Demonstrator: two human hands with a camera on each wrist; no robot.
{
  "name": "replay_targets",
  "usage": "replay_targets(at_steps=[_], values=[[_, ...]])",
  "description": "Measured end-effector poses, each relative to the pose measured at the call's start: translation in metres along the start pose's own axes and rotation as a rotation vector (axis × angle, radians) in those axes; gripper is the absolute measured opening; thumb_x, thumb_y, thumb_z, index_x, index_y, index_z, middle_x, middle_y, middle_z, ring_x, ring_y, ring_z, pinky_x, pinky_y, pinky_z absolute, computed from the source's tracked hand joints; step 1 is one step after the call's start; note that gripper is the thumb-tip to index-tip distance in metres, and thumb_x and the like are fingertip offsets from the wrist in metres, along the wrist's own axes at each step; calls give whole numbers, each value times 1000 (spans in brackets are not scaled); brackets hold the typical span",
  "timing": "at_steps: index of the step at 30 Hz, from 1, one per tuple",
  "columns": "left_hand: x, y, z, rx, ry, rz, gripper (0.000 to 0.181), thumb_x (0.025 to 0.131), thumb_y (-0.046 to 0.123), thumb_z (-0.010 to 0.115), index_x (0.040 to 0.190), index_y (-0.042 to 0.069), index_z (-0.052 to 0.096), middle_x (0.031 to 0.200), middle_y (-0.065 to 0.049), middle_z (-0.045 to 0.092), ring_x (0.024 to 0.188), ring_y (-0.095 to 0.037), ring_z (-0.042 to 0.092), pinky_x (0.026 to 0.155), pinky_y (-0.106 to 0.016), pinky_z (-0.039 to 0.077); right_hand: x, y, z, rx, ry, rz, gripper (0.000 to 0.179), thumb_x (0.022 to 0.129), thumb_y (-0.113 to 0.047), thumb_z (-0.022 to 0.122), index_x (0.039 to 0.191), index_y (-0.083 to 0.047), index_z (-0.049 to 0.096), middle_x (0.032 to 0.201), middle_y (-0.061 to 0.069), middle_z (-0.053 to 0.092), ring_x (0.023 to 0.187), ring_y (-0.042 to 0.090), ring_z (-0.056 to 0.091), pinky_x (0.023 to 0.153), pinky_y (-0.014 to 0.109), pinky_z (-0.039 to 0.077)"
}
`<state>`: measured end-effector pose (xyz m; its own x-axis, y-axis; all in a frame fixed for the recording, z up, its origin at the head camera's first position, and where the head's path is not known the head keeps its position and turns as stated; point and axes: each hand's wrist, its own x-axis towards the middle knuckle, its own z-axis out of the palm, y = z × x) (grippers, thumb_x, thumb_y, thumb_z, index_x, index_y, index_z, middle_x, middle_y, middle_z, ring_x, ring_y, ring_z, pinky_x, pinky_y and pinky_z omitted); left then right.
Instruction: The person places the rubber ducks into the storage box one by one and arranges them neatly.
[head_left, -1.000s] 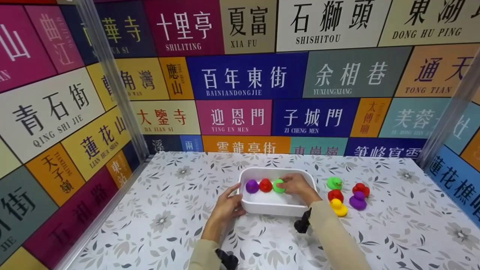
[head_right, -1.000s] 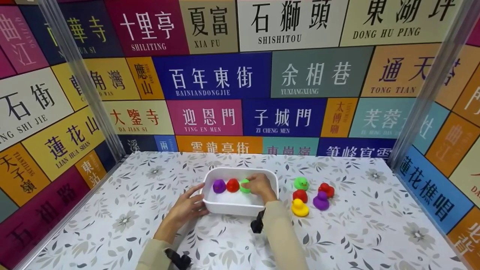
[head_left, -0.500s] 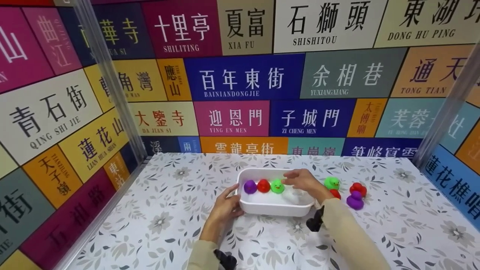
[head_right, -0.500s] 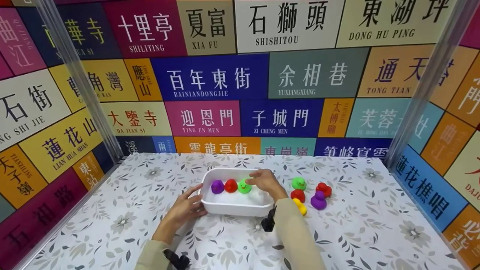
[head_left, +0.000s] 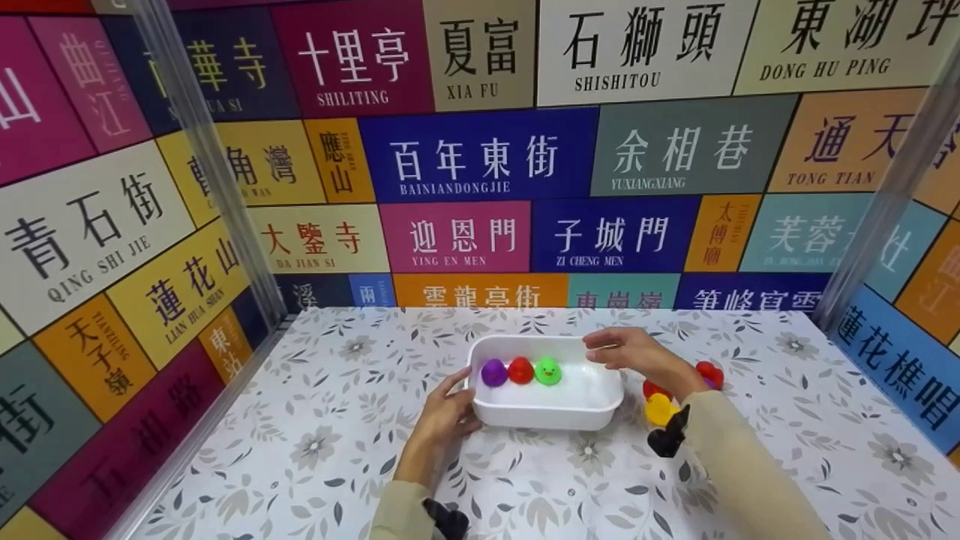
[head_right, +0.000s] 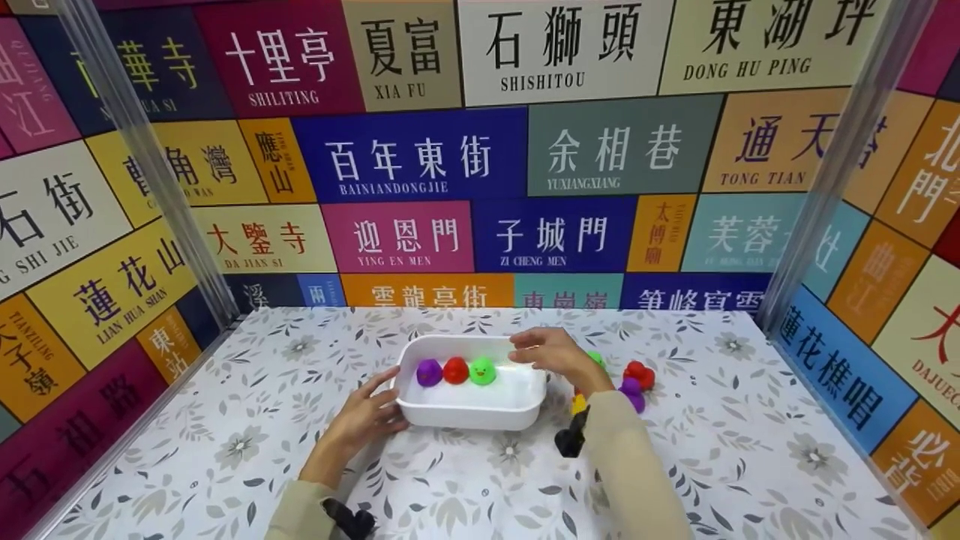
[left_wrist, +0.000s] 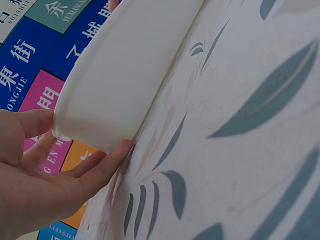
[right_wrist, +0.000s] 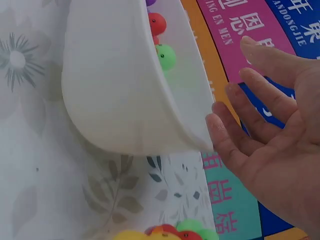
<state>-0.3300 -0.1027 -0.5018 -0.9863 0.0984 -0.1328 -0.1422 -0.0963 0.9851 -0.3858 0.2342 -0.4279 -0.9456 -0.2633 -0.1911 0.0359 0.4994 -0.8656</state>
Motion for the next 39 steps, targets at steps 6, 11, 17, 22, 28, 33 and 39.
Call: replay_targets(at_steps=[6, 11, 17, 22, 28, 33, 39], values=[[0, 1, 0, 9, 9, -9, 55, 99, 16, 54, 153, 12, 41, 133, -29, 60, 94, -19, 67, 80, -37, 60, -10, 15, -20, 13, 33, -3, 63, 93, -42, 68, 147, -14, 50, 153, 14, 47, 135, 37, 49, 117, 59, 36], [0, 1, -1, 4, 3, -3, 55, 100, 17, 54, 153, 13, 41, 135, -29, 59, 95, -19, 68, 81, -37, 60, -21, 24, -32, 51, 106, 11, 66, 93, -51, 65, 148, -18, 48, 156, 12, 44, 141, 38, 44, 118, 56, 36], [0, 1, -1, 0, 8, -1, 54, 100, 17, 55, 152, 13, 42, 134, -29, 60, 94, -19, 68, 81, -37, 60, -33, 37, -50, 80, 231, 11, 78, 91, -60, 62, 152, -15, 43, 157, 16, 42, 142, 39, 42, 118, 55, 37], [0, 1, 0, -12, 2, -11, 54, 100, 15, 53, 153, 13, 41, 131, -29, 61, 91, -19, 67, 81, -37, 59, -43, 51, -67, 98, 314, 58, 83, 91, -62, 60, 155, -14, 38, 160, 19, 35, 142, 41, 40, 119, 55, 35], [0, 2, -1, 11, 16, 3, 54, 100, 15, 54, 152, 12, 42, 131, -30, 60, 95, -20, 67, 81, -38, 61, -50, 69, -85, 74, 411, 70, 83, 92, -63, 58, 154, -11, 38, 158, 21, 36, 137, 39, 43, 118, 56, 36], [0, 2, -1, 23, 17, -5, 55, 100, 15, 54, 153, 12, 40, 133, -29, 60, 97, -20, 67, 81, -38, 61, -51, 86, -92, 83, 482, 126, 89, 87, -69, 59, 154, -13, 39, 159, 20, 37, 141, 40, 38, 119, 58, 33], [0, 2, 1, 24, 13, -2, 56, 100, 16, 53, 154, 11, 39, 133, -30, 59, 101, -21, 66, 84, -42, 61, -48, 104, -94, 93, 527, 188, 91, 86, -69, 61, 155, -13, 37, 162, 20, 31, 146, 43, 29, 119, 63, 27]])
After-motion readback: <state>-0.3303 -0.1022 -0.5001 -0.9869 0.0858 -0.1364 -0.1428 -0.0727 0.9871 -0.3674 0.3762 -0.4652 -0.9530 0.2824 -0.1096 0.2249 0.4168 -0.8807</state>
